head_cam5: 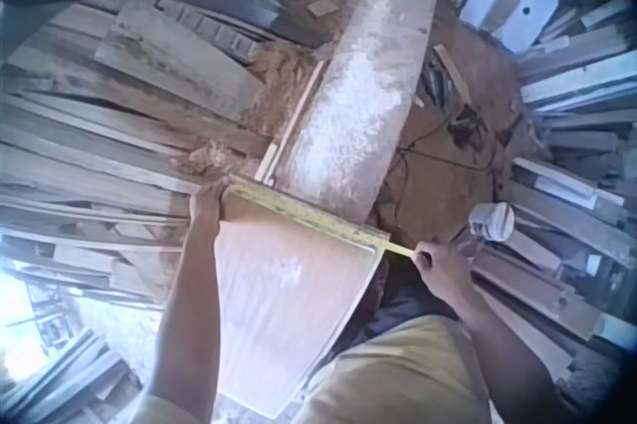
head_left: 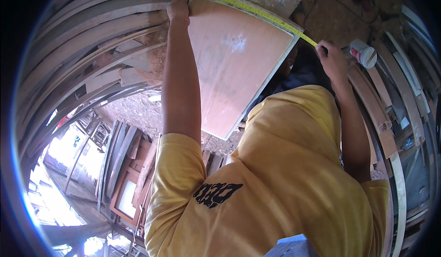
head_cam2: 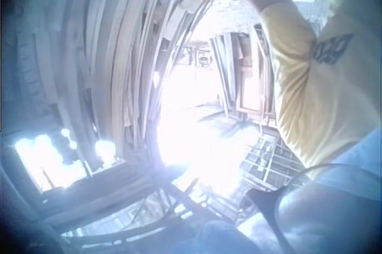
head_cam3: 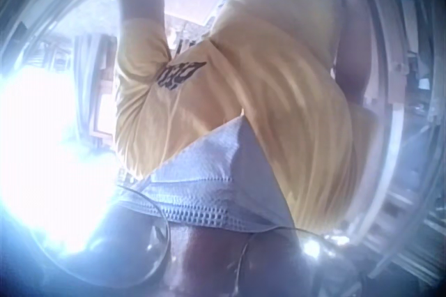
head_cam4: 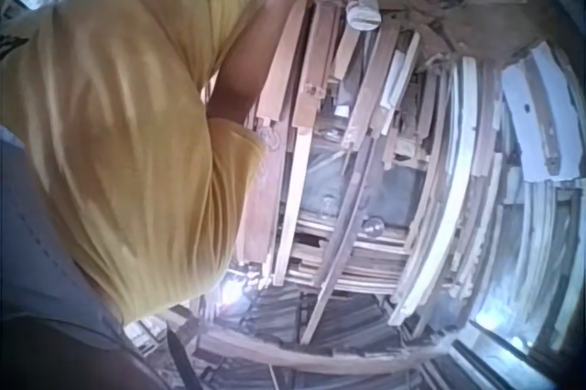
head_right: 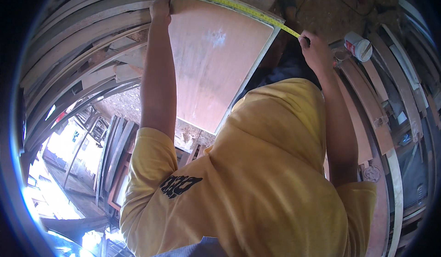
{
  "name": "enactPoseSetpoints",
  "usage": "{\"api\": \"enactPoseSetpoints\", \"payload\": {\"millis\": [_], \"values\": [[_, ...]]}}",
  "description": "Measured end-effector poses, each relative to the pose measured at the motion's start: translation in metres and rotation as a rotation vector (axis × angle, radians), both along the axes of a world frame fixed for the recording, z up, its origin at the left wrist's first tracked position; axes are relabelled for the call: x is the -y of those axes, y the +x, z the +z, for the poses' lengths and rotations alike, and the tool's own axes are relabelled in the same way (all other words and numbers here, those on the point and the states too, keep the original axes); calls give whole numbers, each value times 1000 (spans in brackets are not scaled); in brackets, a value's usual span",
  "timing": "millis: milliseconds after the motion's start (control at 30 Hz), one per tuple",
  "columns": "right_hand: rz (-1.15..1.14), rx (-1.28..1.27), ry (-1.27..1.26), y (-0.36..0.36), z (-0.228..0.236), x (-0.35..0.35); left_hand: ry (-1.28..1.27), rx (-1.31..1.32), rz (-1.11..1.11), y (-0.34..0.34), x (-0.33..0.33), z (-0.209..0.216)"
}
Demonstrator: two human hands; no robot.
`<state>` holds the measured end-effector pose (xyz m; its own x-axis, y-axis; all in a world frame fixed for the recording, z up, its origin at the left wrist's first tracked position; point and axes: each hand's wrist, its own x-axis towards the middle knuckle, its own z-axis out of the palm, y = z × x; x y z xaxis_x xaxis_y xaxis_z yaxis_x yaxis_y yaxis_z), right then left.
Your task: The person aligns a curved wooden guide onto a board, taps it with a hammer, and cuts along the curve using a circular saw. The person then measures the cut board and a wooden door frame using a measuring tape.
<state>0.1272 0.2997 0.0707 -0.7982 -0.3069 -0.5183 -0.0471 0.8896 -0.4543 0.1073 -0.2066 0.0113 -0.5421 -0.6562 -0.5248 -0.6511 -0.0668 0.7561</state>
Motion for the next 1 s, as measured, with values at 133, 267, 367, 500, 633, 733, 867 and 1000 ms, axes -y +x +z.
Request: {"api": "enactPoseSetpoints", "payload": {"millis": [133,267,367,500,633,733,867,1000], "values": [[-3,6,-6,-1,7,4,-71,37,-12,1,3,2],[1,-16,-40,-1,4,6,-83,32,7,4,9,-4],[11,-19,-9,-1,4,4,-90,67,-14,1,8,-4],[34,-45,-29,-1,5,3,-59,69,-4,1,8,-5],[52,-53,-18,1,2,5,80,-35,71,8,17,-8],[44,-41,0,2,-1,-3,64,-37,35,4,7,-11],[64,-27,1,2,1,2,-15,-23,6,9,15,-20],[64,-38,-34,3,-3,0,-48,-46,-9,15,20,-21]]}}
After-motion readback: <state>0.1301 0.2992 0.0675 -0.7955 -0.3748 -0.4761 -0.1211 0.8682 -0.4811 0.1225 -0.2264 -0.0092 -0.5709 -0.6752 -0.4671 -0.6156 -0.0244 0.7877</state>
